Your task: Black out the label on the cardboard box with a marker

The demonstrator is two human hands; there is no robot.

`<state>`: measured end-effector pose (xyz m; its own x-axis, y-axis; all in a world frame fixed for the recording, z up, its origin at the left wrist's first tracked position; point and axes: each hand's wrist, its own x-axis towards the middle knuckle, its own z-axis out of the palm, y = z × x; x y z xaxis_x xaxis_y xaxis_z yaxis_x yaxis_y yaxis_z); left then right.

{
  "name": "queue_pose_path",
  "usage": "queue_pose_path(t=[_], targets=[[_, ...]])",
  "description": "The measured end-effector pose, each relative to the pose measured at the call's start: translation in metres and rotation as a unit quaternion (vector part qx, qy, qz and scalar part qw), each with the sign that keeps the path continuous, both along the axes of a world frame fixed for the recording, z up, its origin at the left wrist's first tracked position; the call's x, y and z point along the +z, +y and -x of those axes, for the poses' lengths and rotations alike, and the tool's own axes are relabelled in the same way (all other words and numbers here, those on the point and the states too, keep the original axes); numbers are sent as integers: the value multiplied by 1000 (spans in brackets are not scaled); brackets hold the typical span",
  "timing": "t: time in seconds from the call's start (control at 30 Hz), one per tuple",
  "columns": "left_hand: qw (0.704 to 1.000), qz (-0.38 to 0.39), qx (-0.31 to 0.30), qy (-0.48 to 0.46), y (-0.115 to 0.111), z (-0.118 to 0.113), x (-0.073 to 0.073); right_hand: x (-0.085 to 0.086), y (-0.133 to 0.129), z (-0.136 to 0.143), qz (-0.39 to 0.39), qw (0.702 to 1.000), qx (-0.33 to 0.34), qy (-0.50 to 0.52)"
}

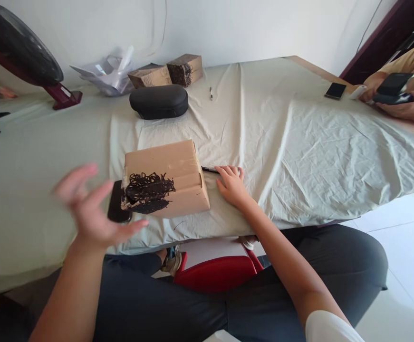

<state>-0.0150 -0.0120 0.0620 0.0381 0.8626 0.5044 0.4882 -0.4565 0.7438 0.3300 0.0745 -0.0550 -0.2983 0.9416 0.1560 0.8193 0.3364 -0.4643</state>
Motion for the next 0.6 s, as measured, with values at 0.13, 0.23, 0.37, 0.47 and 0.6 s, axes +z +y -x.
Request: queue_pose_path(t=[0.13,0.23,0.37,0.47,0.6], targets=[[991,51,-113,-43,16,3,-28,1,3,5,-1,999,12,-48],[976,111,-167,-84,19,3,-35,13,11,21,6,993,14,-116],[980,85,-163,-79,19,5,-38,38,25,47,44,980,3,-194],[983,56,-161,-65,24,10,-44,57,32,60,77,975,12,-209],[984,28,-173,-35,29,13,-48,79,28,60,111,969,-15,-218]])
